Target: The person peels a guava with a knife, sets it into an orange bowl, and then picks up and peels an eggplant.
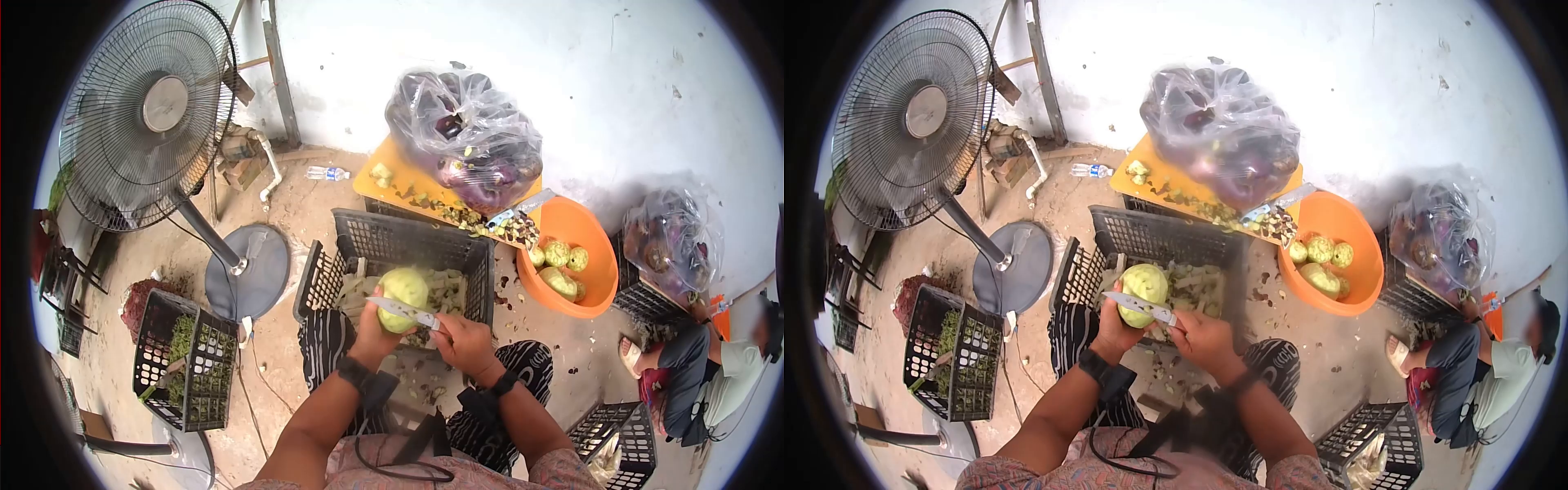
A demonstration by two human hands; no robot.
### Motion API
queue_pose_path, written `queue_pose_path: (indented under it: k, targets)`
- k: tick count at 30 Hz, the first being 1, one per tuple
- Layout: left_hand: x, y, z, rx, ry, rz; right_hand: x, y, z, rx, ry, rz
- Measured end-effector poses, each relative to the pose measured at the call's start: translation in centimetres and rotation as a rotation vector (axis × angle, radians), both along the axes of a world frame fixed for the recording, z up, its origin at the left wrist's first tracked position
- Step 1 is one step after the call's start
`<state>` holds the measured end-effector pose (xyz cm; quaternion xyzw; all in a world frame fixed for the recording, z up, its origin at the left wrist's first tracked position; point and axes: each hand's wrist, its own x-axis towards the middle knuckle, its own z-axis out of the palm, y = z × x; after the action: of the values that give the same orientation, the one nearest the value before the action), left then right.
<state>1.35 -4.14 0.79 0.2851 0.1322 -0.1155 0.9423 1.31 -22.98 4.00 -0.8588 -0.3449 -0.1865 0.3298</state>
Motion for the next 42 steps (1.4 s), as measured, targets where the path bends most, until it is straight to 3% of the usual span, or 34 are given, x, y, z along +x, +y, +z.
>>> queue_pose_path:
  k: [11, 25, 28, 42]
  targets:
    - [0.1, 0.3, -0.3, 0.027, -0.002, -0.044, 0.0, -1.0, -0.7, -0.054, 0.023, -0.093]
    - [-0.1, 0.1, -1.3, 0.161, -0.079, 0.122, -0.3, -1.2, -0.1, -0.003, -0.016, -0.116]
    - [0.0, 0.4, -1.9, 0.062, -0.103, 0.105, -0.2, -1.2, -0.1, -0.004, -0.022, -0.117]
    - [-0.3, 0.3, -0.9, 0.113, -0.096, 0.143, 0.2, -1.2, -0.2, -0.005, -0.056, -0.150]
